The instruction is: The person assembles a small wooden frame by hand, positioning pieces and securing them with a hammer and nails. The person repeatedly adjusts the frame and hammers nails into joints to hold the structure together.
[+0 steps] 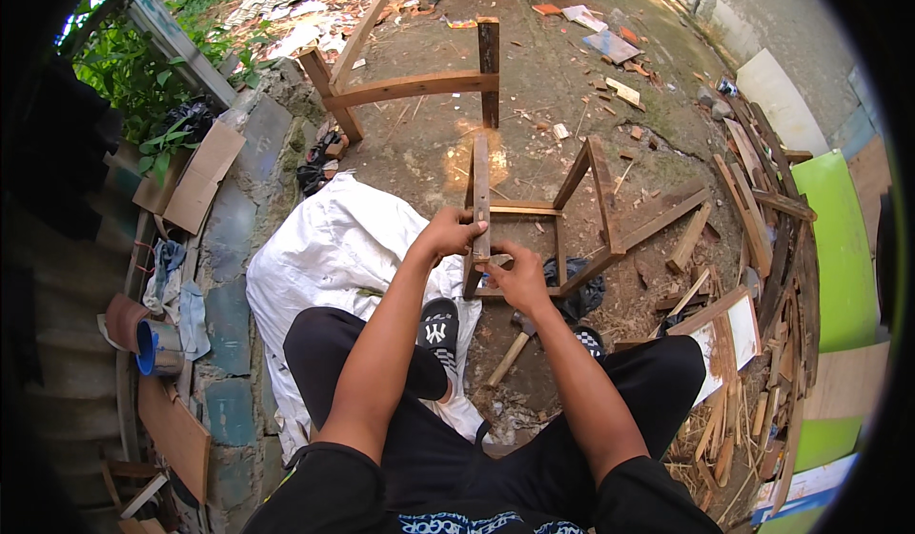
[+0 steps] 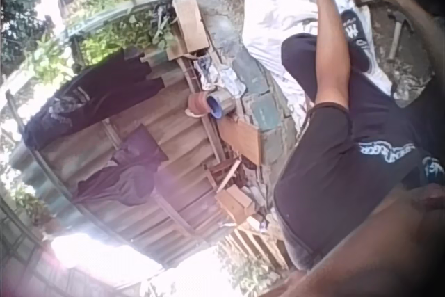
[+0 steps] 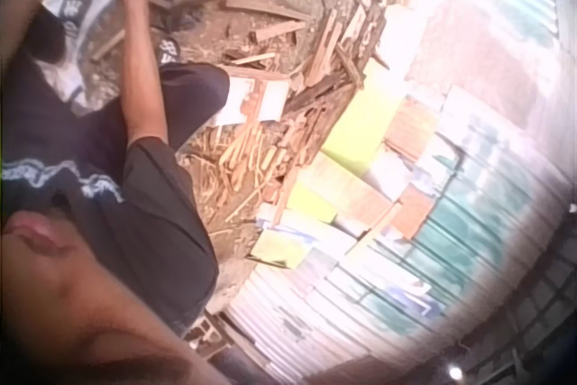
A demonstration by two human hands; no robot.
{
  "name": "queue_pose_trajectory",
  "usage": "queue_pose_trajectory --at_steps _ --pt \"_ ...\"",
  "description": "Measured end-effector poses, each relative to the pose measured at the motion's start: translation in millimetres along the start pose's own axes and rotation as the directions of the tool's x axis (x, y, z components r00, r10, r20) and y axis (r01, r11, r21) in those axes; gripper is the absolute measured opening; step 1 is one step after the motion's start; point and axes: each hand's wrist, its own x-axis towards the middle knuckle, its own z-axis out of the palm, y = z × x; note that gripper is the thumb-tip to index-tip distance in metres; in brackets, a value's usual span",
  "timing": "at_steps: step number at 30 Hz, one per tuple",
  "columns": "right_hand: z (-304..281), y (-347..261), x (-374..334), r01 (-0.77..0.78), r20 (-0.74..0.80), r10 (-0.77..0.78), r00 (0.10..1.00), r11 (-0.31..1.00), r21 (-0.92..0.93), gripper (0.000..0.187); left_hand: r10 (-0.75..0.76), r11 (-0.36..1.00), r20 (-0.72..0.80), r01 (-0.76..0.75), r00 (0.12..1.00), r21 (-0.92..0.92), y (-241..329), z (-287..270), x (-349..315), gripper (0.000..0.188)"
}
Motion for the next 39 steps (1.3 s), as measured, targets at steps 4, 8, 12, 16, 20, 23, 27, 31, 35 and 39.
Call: queue_pose_trajectory --at_steps 4,8,12,16,20,23,27,31,35,39 --pt "8 28 -19 0.021 -0.055 -0.029 0.998 0.99 -0.141 0.037 -0.092 0.991 0.016 0.09 0.996 0.097 6 -5 -12 0.055" --pt "11 122 -57 -0.263 -0.031 0.267 0.963 0.914 -0.309 0.04 -0.107 0.994 0.097 0.11 0.99 -0.028 12 -5 -30 0.055" --pt "-5 206 -96 -0.429 -0.117 0.413 0.903 0.855 -0.292 0.055 -0.048 0.994 0.088 0.056 0.995 -0.099 10 -1 -30 0.048" --pt "-30 187 -52 -0.261 -0.569 0.217 0.793 0.965 0.005 0.085 -0.059 0.993 0.051 0.064 0.997 -0.097 -10 -11 -38 0.05" --pt "-98 158 3 -0.185 -0.492 0.154 0.857 0.983 -0.015 0.06 -0.028 0.97 0.026 0.033 0.999 -0.241 -10 6 -41 0.053" --pt "-118 151 2 -0.175 -0.346 0.26 0.901 0.95 0.258 0.041 -0.022 0.982 0.037 0.028 0.999 -0.187 2 10 -37 0.052" --pt "-118 154 -12 -0.077 -0.474 0.201 0.857 0.96 0.269 0.024 0.011 0.977 0.053 0.0 0.999 -0.213 13 16 -32 0.051" --pt "-140 150 -22 -0.081 -0.526 0.139 0.839 0.988 0.133 0.024 0.036 0.977 0.089 -0.016 0.995 -0.214 22 31 -31 0.052" --pt "-165 154 -27 -0.074 -0.596 0.076 0.8 0.997 0.028 0.029 0.077 0.965 0.089 -0.052 0.993 -0.257 19 51 -16 0.051" --pt "-166 179 -34 -0.122 -0.577 0.126 0.807 0.991 0.046 0.023 0.058 0.964 0.135 -0.02 0.989 -0.266 1 65 -2 0.052"
